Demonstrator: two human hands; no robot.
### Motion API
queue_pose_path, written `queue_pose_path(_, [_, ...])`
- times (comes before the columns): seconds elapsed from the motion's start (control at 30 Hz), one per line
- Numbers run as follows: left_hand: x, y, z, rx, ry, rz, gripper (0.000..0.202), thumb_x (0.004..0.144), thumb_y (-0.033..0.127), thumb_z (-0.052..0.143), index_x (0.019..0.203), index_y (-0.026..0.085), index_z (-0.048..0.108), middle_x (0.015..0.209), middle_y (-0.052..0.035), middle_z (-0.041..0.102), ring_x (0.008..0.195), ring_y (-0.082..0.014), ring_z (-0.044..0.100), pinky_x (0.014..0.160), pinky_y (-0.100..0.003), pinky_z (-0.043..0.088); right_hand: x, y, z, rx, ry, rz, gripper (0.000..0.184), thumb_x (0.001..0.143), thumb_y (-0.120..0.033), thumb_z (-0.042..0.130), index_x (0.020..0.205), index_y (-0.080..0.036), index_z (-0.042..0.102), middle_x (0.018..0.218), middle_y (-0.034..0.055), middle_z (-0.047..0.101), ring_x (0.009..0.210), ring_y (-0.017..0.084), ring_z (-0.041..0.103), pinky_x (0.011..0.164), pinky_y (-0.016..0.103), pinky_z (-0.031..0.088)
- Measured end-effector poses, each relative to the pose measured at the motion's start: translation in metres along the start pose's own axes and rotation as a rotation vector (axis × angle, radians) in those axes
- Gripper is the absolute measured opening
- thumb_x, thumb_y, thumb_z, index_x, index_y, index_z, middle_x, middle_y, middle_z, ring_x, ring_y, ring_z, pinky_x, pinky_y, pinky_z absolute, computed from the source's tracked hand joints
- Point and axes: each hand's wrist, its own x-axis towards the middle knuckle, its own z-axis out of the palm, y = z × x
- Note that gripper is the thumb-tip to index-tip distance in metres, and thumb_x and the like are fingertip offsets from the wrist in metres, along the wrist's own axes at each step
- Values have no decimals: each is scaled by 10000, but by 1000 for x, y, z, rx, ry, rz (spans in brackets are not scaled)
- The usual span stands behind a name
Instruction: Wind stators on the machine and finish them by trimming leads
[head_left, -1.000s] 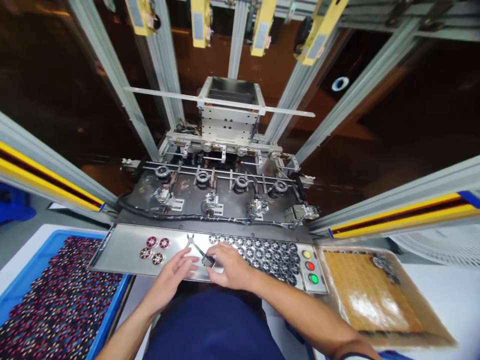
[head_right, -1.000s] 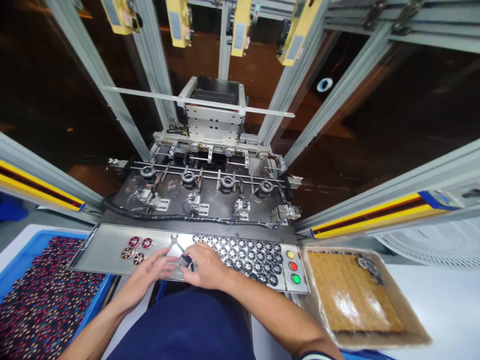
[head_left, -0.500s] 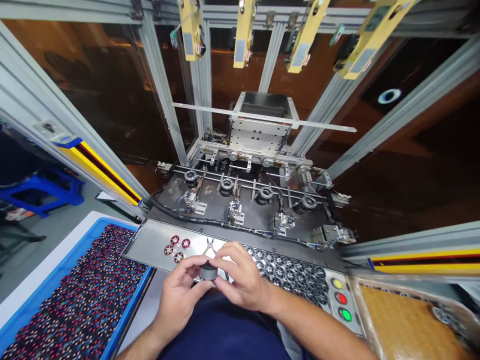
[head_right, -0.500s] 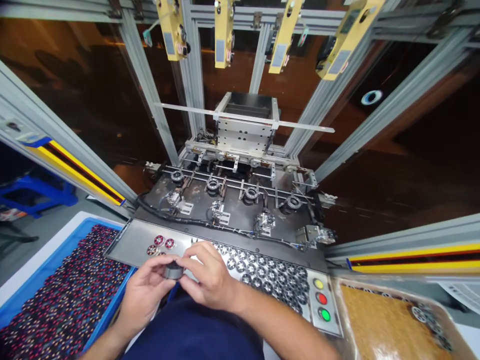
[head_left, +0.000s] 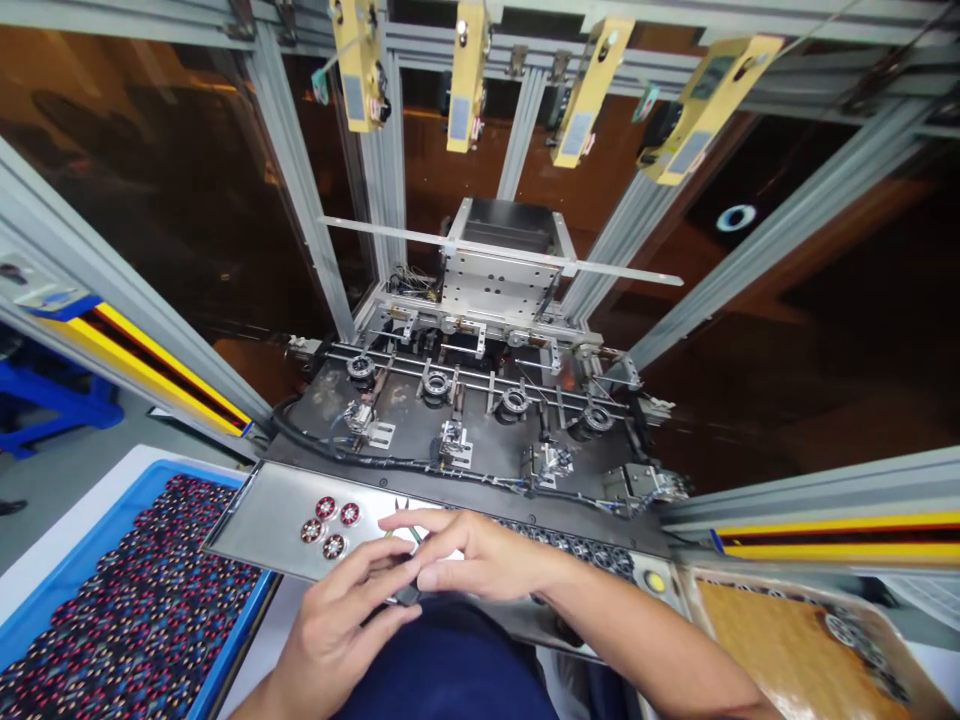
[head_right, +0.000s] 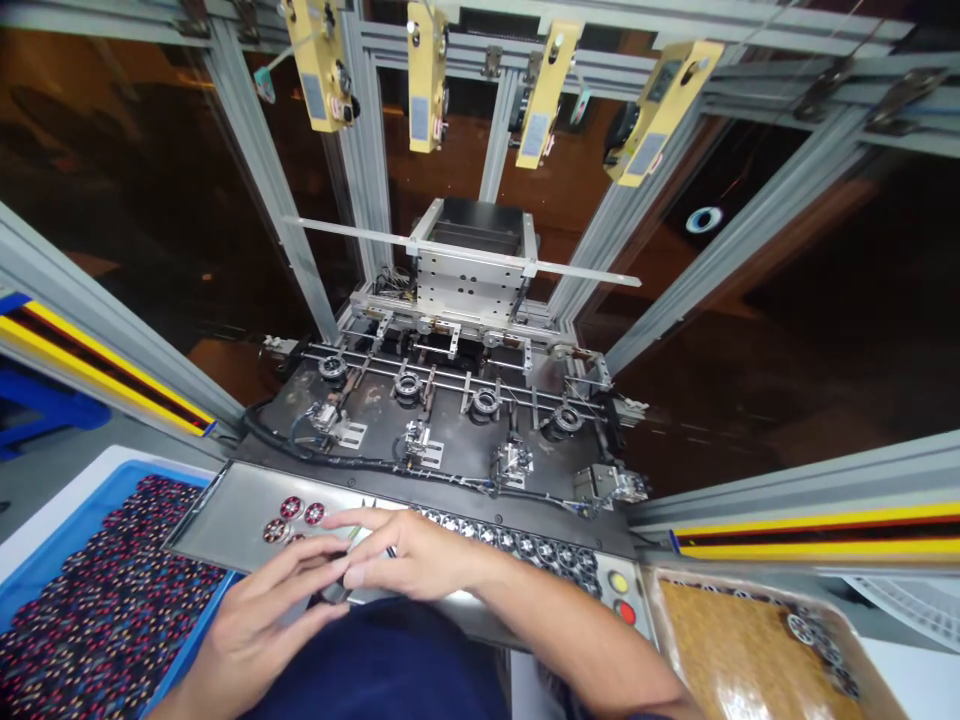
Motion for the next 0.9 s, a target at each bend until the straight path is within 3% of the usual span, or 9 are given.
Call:
queue_pose_path(0.13, [6,-4,-1,-40,-117,43,422,843,146,683,1245,263,631,1154,-90,705,1055,-190,696,868,-246,584,7,7,-5,122,-159,1,316,917,-378,603,1036,-121,744,1432,141,526,1290,224,536,1117,342,354])
queue_pose_path(0.23, [5,-18,-2,13,-39,-9,493,801,216,741,1272,256,604,1186,-101,702,1061,-224,699,886,-287,590,17,2,-25,11,-183,-30,304,942,-352,567,990,-100,730,1415,156,535,1298,213,528,1100,328,381])
queue_pose_path(0.37, [-10,-52,2,122,157,-269,564,808,233,728,1337,253,534,1216,-100,691,976,-222,727,882,-315,598,52,2,-101,-584,-72,39,253,979,-285,506,945,-159,723,1510,80,439,1379,181,435,1126,345,365])
queue_pose_path(0.47, [-25,-79,11,103,185,-423,533,846,241,678,1352,252,508,1173,-88,709,938,-212,736,846,-312,612,86,27,-169,-742,79,140,265,981,-235,491,912,-102,709,1500,158,424,1395,257,401,1150,449,324])
queue_pose_path(0.57, [-39,-96,23,83,138,-469,491,848,254,671,1319,245,531,1161,-85,720,938,-209,739,816,-288,617,110,64,-212,-827,135,215,176,940,-246,582,1025,-124,677,1399,131,525,1306,277,487,1087,513,389])
queue_pose_path(0.7, [-51,-101,32,81,92,-513,434,839,268,681,1261,244,581,1112,-71,742,893,-196,750,812,-266,613,121,101,-226,-902,132,261,310,932,-308,605,1211,-173,593,1326,96,565,1187,258,564,994,505,476])
queue_pose_path(0.9, [-53,-106,33,76,72,-550,415,834,287,681,1239,235,608,1093,-78,754,874,-197,756,793,-263,615,120,114,-225,-973,117,294,309,940,-314,593,1215,-172,588,1314,99,568,1154,249,582,965,481,500])
